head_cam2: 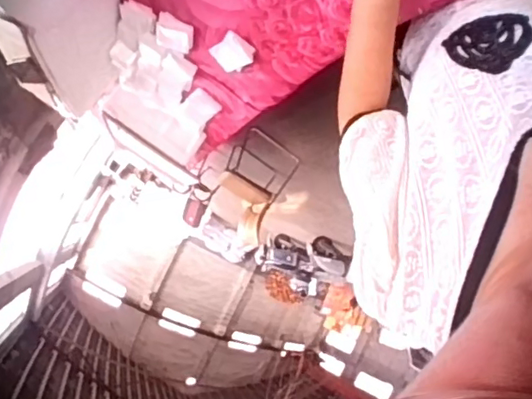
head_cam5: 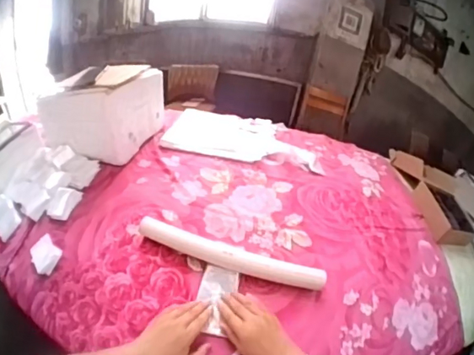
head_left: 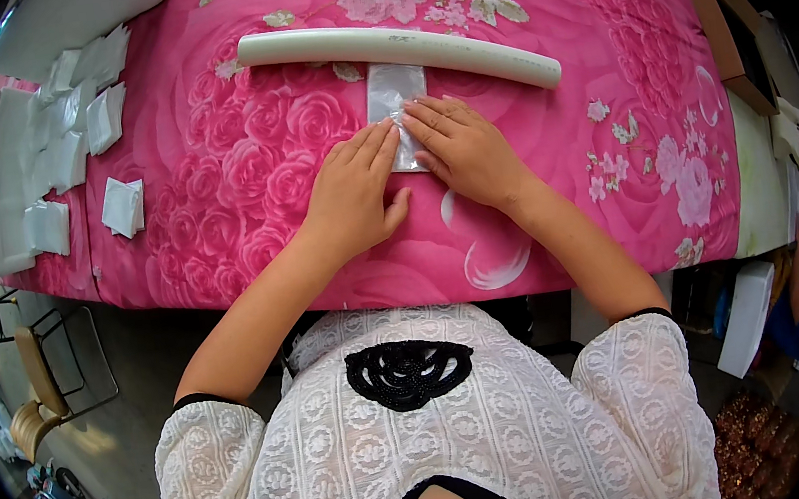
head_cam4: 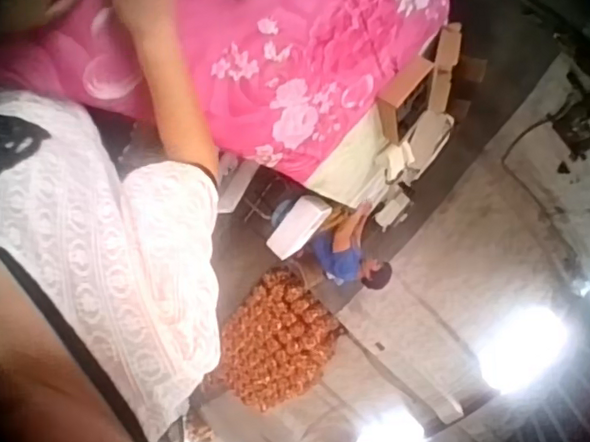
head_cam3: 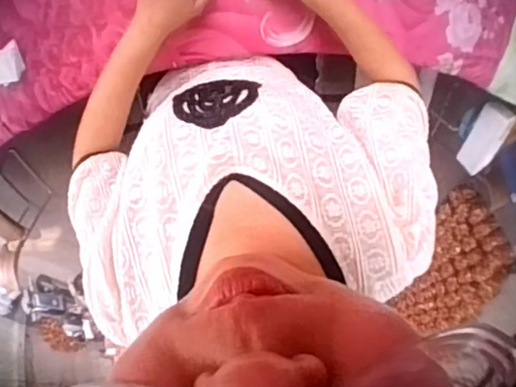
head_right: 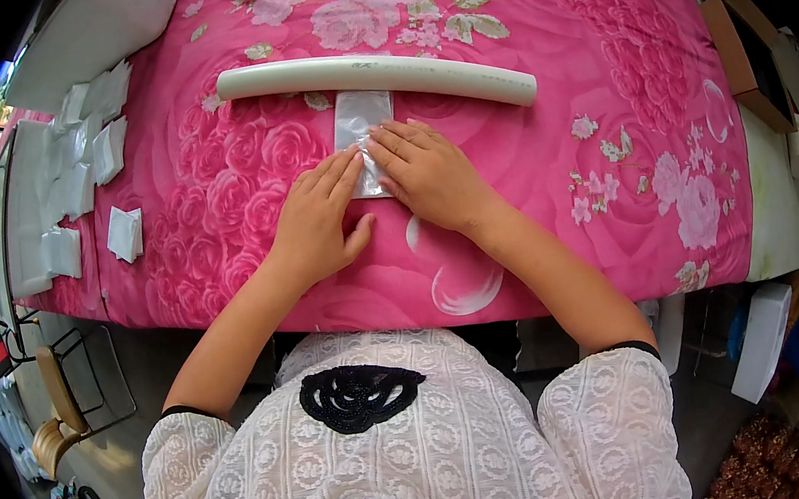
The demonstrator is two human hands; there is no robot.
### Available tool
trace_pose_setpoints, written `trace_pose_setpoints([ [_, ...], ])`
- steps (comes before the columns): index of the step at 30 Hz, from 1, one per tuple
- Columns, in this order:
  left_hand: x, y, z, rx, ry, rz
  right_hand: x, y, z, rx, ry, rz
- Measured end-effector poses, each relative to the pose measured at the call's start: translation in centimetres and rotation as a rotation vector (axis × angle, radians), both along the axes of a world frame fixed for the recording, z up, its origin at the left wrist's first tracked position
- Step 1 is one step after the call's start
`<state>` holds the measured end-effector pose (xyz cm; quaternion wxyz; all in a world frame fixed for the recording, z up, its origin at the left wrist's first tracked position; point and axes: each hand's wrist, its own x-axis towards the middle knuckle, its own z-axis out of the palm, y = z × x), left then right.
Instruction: The person wraps small white rectangular items in clear plastic film on a pink floral tablecloth. They unroll film, place an item, fold the film around it, and set the wrapped unit aside. The process repeats with multiple items.
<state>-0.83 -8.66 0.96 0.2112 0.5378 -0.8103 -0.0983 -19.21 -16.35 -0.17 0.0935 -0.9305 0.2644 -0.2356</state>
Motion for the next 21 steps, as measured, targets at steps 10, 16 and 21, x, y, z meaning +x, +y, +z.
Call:
trace_pose_setpoints([
  [10, 1.3, -2.6, -1.1, -0.145, -0.069, -0.09, -0.3, -2.0, 1.3, 0.171, -0.08, 0.092],
  [16, 1.9, 2.4, 1.0, -0.131, 0.116, -0.29, -1.0, 3.5, 1.4, 0.181, -0.147, 0.155],
  [21, 1.9, 3.6, 0.6, 0.017, 0.239, -0.237, -1.4, 5.9, 1.3, 0.291, -0.237, 0.04],
])
